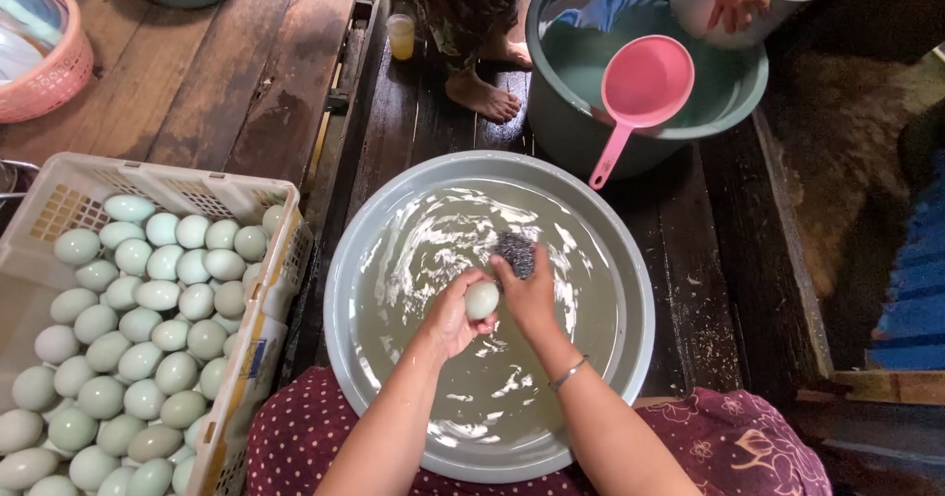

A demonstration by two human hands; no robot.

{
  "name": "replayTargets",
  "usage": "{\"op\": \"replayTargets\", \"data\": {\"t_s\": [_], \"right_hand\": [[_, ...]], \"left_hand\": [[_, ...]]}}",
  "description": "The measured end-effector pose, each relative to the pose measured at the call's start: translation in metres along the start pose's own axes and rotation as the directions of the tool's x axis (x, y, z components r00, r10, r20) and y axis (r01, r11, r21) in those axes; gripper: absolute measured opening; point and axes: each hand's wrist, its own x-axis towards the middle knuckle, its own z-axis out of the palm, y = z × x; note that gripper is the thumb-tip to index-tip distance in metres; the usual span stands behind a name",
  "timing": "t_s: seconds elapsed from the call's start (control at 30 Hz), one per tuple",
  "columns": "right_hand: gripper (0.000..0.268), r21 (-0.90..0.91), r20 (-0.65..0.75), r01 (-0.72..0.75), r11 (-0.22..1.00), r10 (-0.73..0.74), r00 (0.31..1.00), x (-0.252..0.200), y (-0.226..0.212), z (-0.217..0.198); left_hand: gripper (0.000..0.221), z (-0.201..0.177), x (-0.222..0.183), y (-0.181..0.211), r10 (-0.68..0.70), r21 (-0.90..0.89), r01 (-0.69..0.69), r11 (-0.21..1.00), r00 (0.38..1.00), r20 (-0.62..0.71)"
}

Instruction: Washing individual eggs in a basin of water using a scrubber and sorting them into baskets.

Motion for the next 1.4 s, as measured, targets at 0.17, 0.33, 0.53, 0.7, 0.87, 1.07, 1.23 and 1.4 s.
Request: {"op": "replayTargets", "data": {"t_s": [0.17, 0.33, 0.53, 0.7, 0.87, 1.07, 1.23, 1.4], "right_hand": [[0.057, -0.392, 0.093, 0.093, 0.915, -0.061, 0.994, 0.021, 0.008, -0.003], [0.053, -0.683, 0.212, 0.174, 0.709, -0.035, 0.977, 0.015, 0.026, -0.007], [0.055, -0.146, 0.175, 0.131, 0.980, -0.105, 0.979, -0.036, -0.026, 0.003], [0.051, -0.088, 0.275, 0.385, 0.919, -0.349, 0.896, -0.023, 0.016, 0.026], [0.036, 0.165, 0.081, -0.050, 0.985, 0.037, 0.996, -0.066, -0.063, 0.004], [0.045, 0.110, 0.127, 0.202, 0.973, -0.216, 0.968, -0.027, 0.005, 0.018], [0.040, 0.285, 0.112, 0.005, 0.959, -0.039, 0.993, -0.024, -0.011, 0.010], [0.047, 0.236, 0.128, 0.077, 0.969, -0.110, 0.986, -0.011, 0.013, 0.012]], "left_hand": [[0.040, 0.012, -0.014, 0.020, -0.069, -0.191, 0.059, 0.980, 0.997, -0.046], [0.040, -0.017, 0.017, 0.003, -0.113, -0.241, 0.085, 0.967, 0.988, -0.104], [0.043, 0.015, -0.005, 0.018, -0.108, -0.270, 0.033, 0.962, 0.957, -0.268], [0.049, 0.032, -0.030, 0.024, -0.143, -0.187, 0.103, 0.977, 0.966, -0.215], [0.036, -0.004, 0.023, -0.014, -0.075, -0.081, 0.067, 0.994, 0.993, -0.093], [0.052, 0.021, -0.011, 0.012, -0.033, -0.077, 0.025, 0.997, 0.994, -0.105], [0.017, 0.001, 0.007, -0.002, -0.013, 0.032, 0.012, 0.999, 1.000, 0.022], [0.019, -0.025, 0.041, -0.032, 0.074, -0.036, -0.073, 0.997, 0.997, 0.005]]}}
